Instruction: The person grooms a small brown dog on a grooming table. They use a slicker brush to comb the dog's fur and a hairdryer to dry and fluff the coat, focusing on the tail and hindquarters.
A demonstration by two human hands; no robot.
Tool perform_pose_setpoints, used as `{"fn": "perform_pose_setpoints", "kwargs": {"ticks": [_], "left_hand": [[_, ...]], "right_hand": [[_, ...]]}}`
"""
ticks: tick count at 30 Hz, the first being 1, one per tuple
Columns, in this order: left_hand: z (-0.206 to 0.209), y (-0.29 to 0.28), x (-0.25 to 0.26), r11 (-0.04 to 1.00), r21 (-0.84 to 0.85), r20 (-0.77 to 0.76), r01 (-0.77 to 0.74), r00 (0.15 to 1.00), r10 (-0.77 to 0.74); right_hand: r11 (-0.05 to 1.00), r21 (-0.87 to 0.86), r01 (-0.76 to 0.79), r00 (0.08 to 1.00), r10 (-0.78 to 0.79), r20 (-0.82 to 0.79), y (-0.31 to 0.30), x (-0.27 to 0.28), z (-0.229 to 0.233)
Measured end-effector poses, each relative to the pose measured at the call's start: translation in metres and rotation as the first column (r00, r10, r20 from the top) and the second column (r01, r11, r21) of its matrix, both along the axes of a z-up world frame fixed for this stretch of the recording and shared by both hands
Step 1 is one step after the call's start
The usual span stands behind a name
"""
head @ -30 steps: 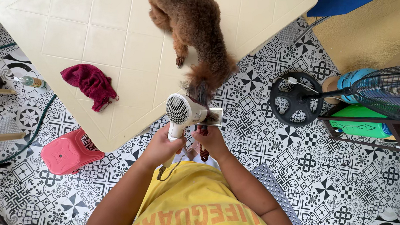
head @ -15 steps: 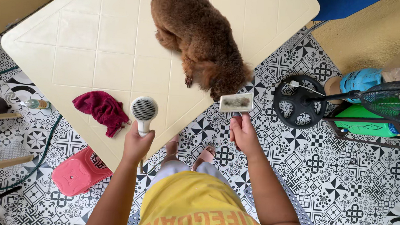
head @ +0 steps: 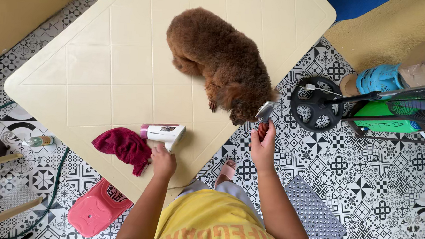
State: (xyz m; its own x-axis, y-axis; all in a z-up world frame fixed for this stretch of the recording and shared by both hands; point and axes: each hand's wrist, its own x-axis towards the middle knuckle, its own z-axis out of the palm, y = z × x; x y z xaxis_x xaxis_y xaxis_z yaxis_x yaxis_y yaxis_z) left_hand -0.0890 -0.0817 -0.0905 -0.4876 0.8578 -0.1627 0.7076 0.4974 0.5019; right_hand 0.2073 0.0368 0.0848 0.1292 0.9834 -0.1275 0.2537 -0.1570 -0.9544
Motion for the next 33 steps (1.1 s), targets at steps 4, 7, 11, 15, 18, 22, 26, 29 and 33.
{"fn": "perform_pose_setpoints", "kwargs": {"ticks": [4,7,11,15,18,22,26,29,33], "left_hand": [[0.085,0.043,0.017,0.918,0.39,-0.037,0.072,0.997,-0.062],[0.153,0.119,0.038,0.728,0.651,0.105,0.217,0.923,-0.369],[0.193,0.211,0.066,0.636,0.6,0.117,0.485,0.733,-0.67],[0.175,0.231,0.072,0.751,0.334,0.323,0.569,0.68,-0.658],[0.149,0.228,0.068,0.771,0.144,0.473,0.62,0.641,-0.604],[0.121,0.224,0.078,0.948,0.152,0.94,0.278,0.257,-0.226],[0.128,0.214,0.084,0.995,-0.04,0.999,0.096,-0.016,0.042],[0.134,0.199,0.087,0.989,-0.074,0.971,0.126,-0.218,0.1],[0.156,0.177,0.104,0.994,-0.005,0.856,0.105,-0.513,0.059]], "right_hand": [[0.994,0.037,0.101,0.954,-0.087,-0.287,-0.013,0.026,-0.006],[0.993,0.053,0.104,0.946,-0.083,-0.313,-0.023,0.045,-0.006],[0.999,0.014,0.051,0.977,-0.047,-0.209,-0.035,0.059,-0.002],[1.0,-0.001,-0.02,0.978,0.019,-0.209,-0.037,0.073,0.005],[0.999,-0.02,-0.034,0.972,0.029,-0.235,-0.031,0.086,0.016],[0.984,-0.114,-0.134,0.901,0.073,-0.427,-0.022,0.075,0.027],[0.974,-0.065,-0.216,0.855,0.156,-0.495,-0.01,0.039,0.042],[0.964,0.011,-0.266,0.867,0.244,-0.435,-0.003,0.004,0.044],[0.948,-0.099,-0.302,0.946,0.285,-0.156,-0.021,-0.025,0.029]]}}
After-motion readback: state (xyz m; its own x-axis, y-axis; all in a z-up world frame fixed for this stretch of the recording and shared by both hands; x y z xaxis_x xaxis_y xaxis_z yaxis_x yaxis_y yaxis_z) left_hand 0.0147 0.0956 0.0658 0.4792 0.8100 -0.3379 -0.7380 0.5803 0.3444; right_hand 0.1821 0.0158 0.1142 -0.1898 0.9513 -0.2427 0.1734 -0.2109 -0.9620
